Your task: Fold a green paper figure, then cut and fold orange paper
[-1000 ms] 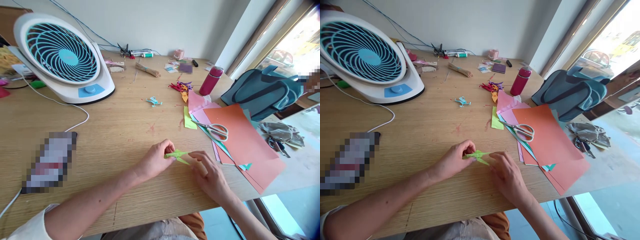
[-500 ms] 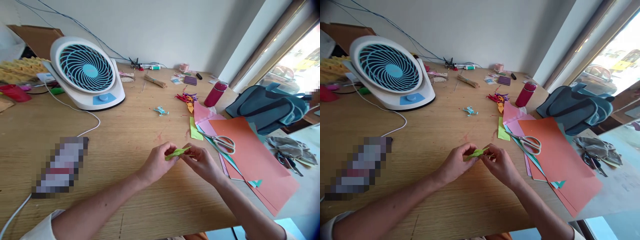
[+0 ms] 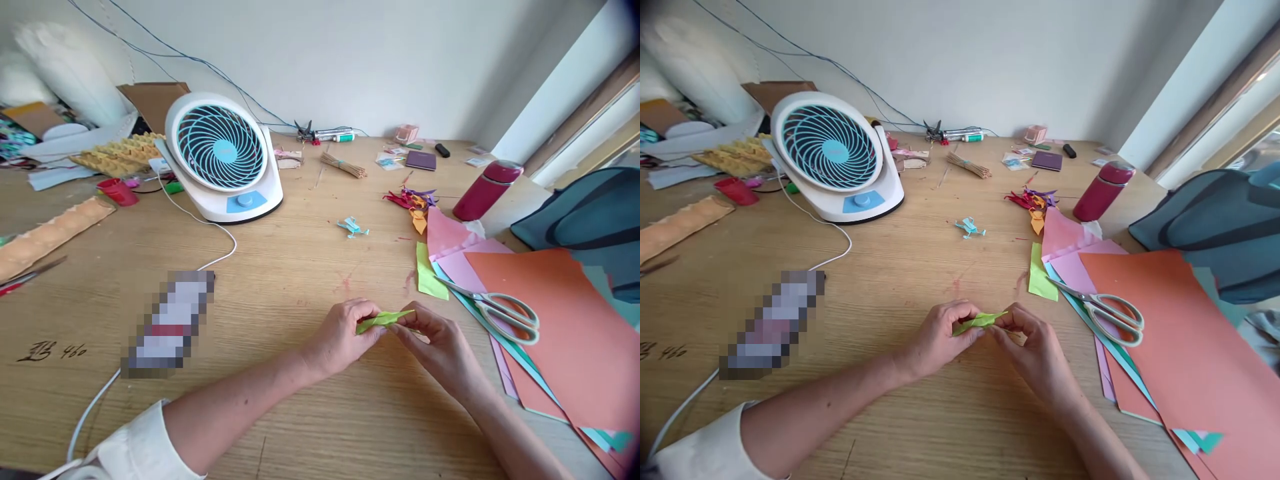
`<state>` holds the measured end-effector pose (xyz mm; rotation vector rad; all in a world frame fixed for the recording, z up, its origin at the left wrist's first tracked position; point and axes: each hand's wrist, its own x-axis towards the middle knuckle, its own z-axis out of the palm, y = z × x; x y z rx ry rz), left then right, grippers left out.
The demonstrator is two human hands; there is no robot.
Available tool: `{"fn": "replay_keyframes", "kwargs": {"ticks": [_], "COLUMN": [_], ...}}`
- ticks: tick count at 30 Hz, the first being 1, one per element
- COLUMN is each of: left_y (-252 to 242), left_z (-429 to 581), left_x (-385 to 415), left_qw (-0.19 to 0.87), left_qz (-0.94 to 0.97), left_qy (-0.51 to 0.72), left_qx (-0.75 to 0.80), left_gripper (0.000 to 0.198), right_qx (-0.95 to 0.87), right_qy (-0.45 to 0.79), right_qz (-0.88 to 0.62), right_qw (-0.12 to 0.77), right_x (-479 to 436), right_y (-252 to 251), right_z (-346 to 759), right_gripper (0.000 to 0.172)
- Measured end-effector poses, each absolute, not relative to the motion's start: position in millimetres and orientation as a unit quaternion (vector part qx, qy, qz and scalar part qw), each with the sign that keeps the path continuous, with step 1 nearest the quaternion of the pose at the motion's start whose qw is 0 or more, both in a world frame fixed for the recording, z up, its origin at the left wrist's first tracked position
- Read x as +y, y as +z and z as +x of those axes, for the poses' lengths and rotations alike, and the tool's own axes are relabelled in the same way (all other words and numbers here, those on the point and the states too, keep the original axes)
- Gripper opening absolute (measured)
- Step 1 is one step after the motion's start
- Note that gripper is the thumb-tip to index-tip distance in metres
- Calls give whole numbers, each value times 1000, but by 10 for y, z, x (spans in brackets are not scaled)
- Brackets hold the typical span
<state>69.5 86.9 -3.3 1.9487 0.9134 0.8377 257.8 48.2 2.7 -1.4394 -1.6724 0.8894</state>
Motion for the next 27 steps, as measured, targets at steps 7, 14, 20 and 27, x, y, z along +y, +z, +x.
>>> {"fn": "replay_keyframes", "kwargs": {"ticks": [7,14,20,27], "left_y": [-31,22,-2,49], "left_z": [705,688,668,638], "left_x": [853,824,863,891], "left_qw": [408,431,433,416], "left_qz": [771,774,780,804], "left_qy": [340,327,335,304], "left_qx": [352,329,303,297], "left_gripper": [4,9,8,13], "right_qx": [-643,-683,-687,-694], "right_qy": [375,391,357,336], "right_qz": [-563,-519,-522,-525], "right_qw": [360,333,358,360], "right_x": [481,450,428,424], "right_y": [-16,44,16,25], "right_z": [2639,2649,2625,2578], "right_gripper": [23,17,14,16]}}
